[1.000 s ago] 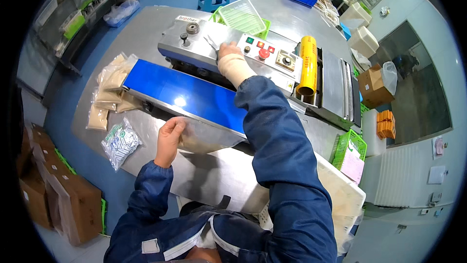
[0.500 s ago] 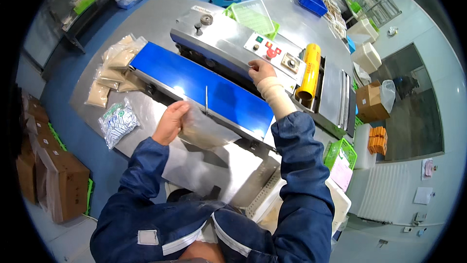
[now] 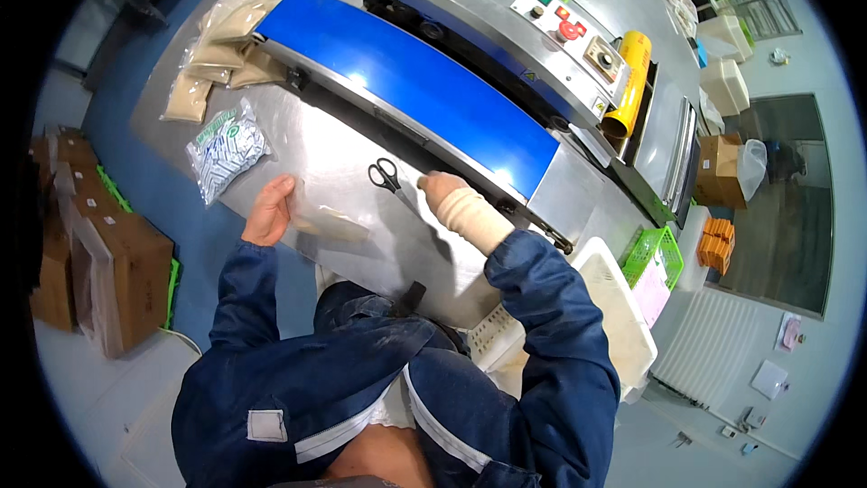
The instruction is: The person places a beige powder-filled bag into a clear plastic sleeve, seals it using a heat-sealing machine, and trims the excess plastic with scissors. They repeat this process for multiple bags, stacking the finished packages on the table.
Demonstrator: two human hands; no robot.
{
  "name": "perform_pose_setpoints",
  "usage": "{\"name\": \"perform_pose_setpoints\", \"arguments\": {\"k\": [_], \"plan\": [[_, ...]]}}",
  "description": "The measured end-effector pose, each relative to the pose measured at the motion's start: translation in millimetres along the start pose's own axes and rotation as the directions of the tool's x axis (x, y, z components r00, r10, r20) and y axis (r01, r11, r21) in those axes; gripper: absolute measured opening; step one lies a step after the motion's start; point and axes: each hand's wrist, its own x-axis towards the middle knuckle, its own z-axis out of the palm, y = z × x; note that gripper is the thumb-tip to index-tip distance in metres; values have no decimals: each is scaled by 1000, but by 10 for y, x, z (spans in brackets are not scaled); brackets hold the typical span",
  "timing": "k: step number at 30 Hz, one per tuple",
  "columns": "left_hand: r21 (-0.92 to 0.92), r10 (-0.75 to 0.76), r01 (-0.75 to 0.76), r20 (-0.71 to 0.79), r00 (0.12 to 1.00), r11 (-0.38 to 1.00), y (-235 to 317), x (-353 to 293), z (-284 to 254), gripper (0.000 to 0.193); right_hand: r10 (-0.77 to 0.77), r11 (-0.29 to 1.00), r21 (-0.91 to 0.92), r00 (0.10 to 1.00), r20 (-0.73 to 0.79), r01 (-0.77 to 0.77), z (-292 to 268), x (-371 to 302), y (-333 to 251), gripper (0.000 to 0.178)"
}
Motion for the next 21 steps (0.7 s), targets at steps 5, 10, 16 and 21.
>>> {"name": "perform_pose_setpoints", "arguments": {"k": [5,10,16,21], "plan": [[58,-41,40,8,999,998,48,-188,66,15,-449,889,-34,855,-260,457,279,487,-221,25],[25,1,0,-29,1000,1000,36,-281,85,14,-300,946,-161,947,-110,281,522,674,-302,29],[43,-23,24,-22,1000,999,-9,-283,105,13,71,994,-88,997,10,-70,782,420,-305,31],[-3,5,-5,-21,1000,1000,-65,-217,95,15,-332,924,-254,930,-154,288,843,158,-107,22]]}}
